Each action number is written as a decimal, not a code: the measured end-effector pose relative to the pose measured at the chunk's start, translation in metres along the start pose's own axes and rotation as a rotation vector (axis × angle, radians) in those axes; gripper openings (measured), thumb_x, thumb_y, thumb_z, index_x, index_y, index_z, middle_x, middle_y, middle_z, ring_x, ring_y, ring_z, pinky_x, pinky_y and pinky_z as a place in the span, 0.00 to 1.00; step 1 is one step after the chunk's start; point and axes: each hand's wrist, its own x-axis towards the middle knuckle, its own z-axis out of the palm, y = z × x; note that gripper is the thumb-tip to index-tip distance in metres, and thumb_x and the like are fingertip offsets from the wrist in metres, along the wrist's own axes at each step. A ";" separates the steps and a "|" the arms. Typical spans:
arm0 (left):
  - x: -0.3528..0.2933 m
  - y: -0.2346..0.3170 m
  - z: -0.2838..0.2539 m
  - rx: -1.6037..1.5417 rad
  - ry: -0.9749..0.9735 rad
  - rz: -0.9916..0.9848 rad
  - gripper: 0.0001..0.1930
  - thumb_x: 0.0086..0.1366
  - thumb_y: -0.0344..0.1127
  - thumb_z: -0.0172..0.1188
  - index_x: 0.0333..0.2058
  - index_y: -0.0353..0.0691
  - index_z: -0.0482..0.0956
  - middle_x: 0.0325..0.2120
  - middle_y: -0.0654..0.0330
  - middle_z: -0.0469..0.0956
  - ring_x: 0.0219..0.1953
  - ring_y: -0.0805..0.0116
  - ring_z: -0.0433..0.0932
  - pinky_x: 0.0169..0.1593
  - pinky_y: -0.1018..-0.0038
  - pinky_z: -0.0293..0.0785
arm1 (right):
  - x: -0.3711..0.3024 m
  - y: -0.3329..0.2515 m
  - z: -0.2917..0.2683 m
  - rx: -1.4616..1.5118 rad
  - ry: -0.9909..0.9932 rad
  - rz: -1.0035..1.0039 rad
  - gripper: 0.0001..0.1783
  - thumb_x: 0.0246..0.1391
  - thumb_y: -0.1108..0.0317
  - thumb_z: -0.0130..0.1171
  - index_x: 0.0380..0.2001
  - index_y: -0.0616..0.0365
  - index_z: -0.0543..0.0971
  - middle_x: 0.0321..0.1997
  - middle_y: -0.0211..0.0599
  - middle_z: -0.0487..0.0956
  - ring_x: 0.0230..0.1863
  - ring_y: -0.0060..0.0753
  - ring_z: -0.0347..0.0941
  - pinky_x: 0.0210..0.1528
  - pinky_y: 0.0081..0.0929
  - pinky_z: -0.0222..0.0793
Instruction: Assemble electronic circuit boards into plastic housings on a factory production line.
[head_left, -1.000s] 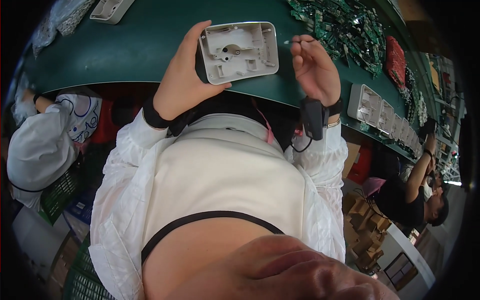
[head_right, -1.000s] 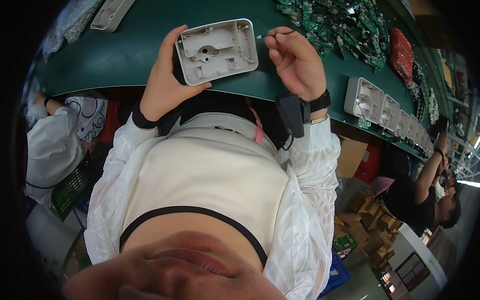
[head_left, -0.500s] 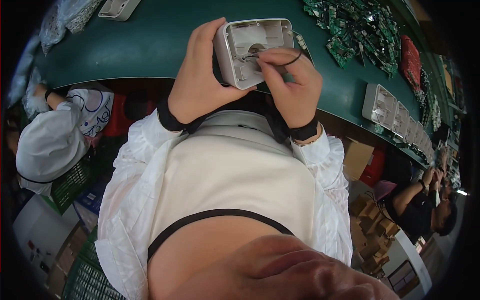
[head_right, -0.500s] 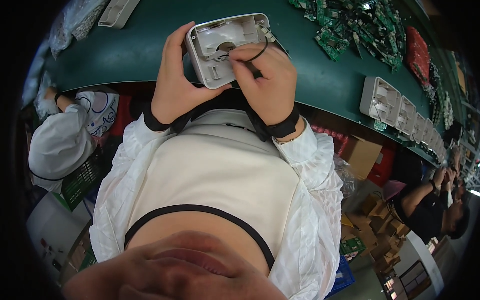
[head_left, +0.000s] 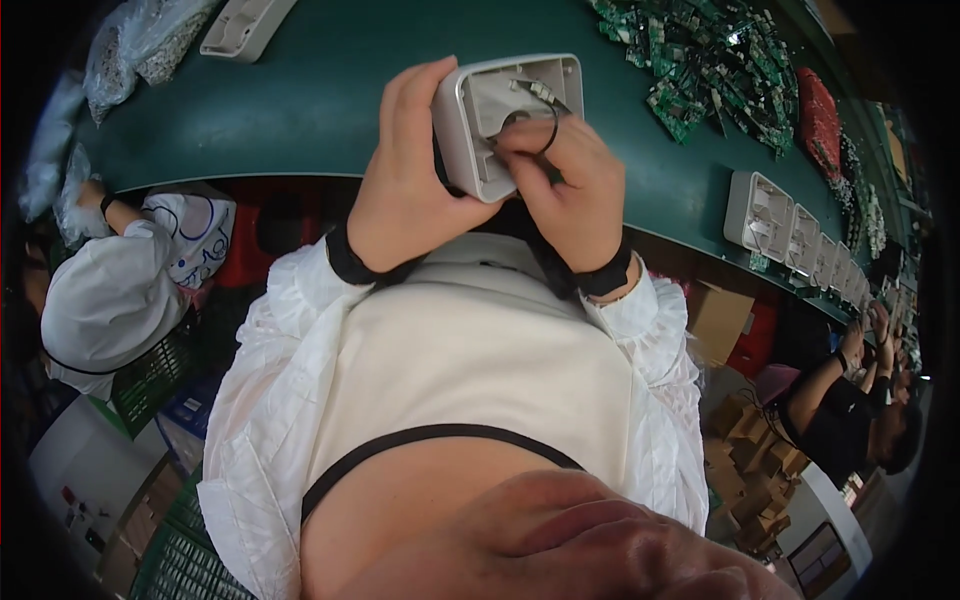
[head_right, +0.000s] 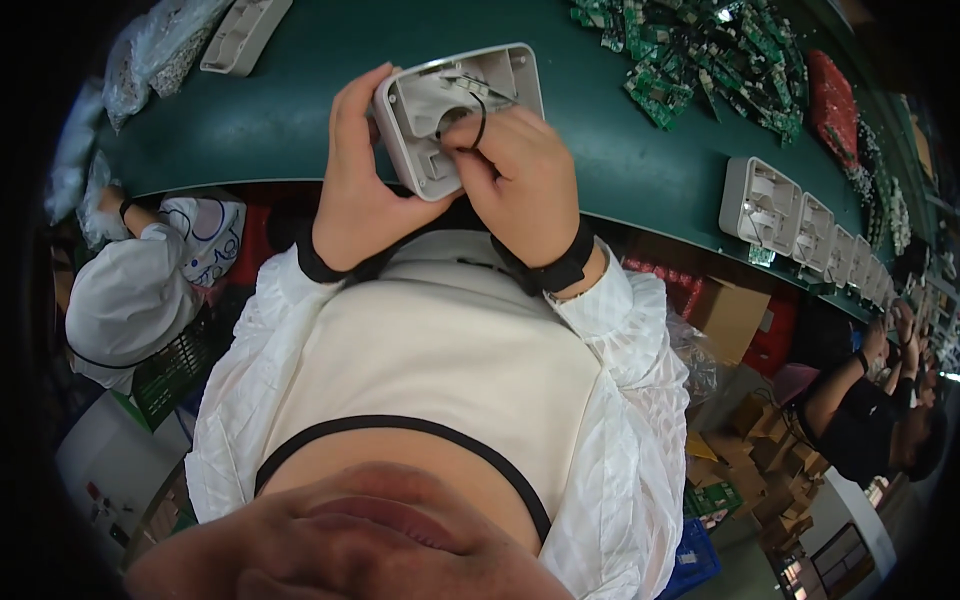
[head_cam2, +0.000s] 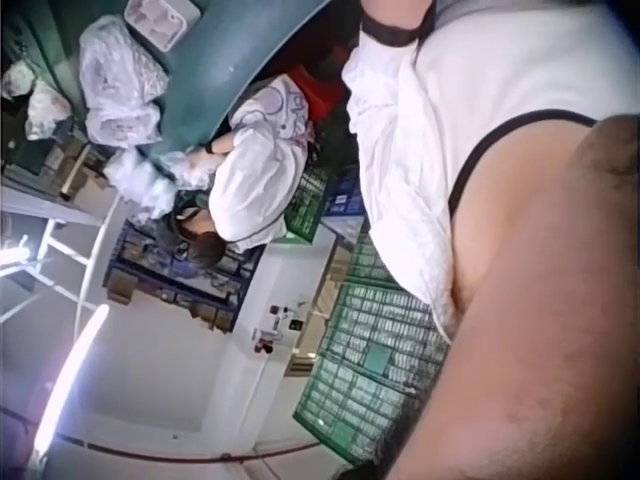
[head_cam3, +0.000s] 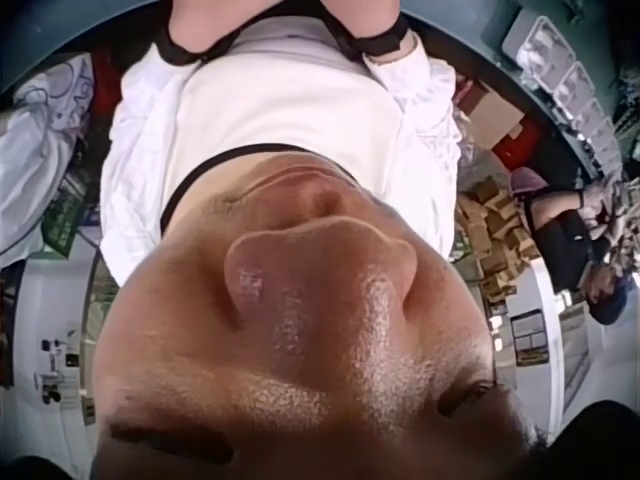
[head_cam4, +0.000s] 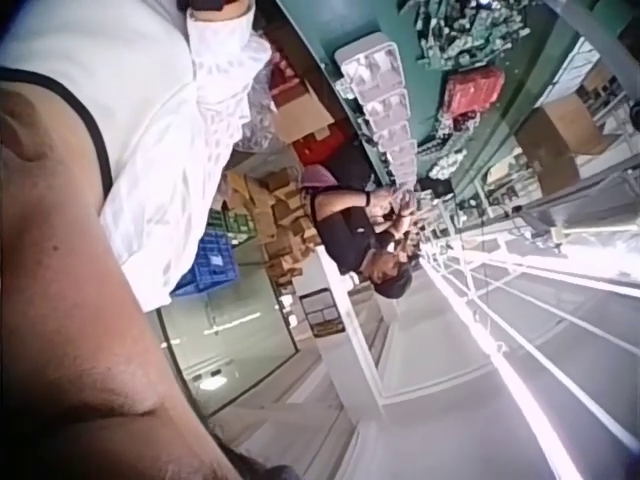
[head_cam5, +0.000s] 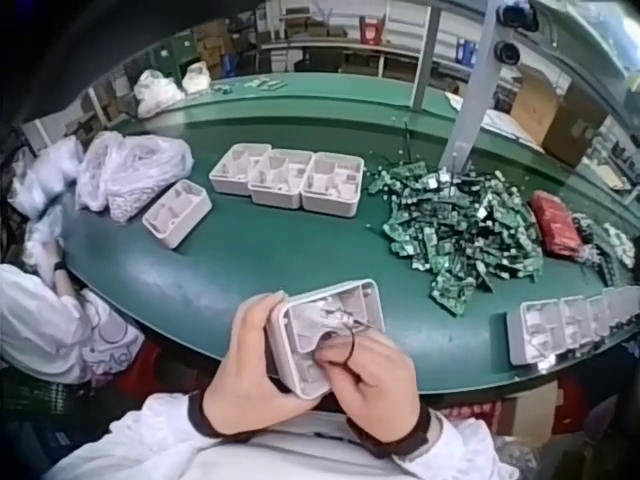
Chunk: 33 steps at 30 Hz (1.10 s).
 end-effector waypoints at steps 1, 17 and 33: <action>-0.002 0.000 0.002 -0.022 -0.002 -0.031 0.58 0.45 0.32 0.83 0.72 0.40 0.56 0.65 0.44 0.62 0.64 0.42 0.70 0.62 0.57 0.76 | -0.002 0.000 0.002 0.033 0.003 0.059 0.14 0.48 0.81 0.70 0.40 0.58 0.86 0.38 0.36 0.87 0.41 0.43 0.82 0.44 0.35 0.77; -0.003 0.005 -0.010 -0.072 -0.122 -0.143 0.56 0.49 0.30 0.80 0.73 0.43 0.54 0.68 0.43 0.61 0.64 0.39 0.72 0.62 0.58 0.78 | 0.012 -0.001 -0.014 -0.323 0.194 0.190 0.13 0.57 0.73 0.71 0.46 0.56 0.86 0.35 0.37 0.79 0.35 0.41 0.74 0.37 0.35 0.70; 0.003 0.000 -0.015 -0.110 -0.160 -0.313 0.58 0.46 0.34 0.84 0.72 0.35 0.55 0.66 0.44 0.64 0.63 0.47 0.74 0.62 0.61 0.79 | 0.007 -0.002 -0.030 0.155 0.023 0.417 0.08 0.61 0.80 0.65 0.39 0.65 0.75 0.50 0.41 0.84 0.48 0.36 0.80 0.51 0.27 0.76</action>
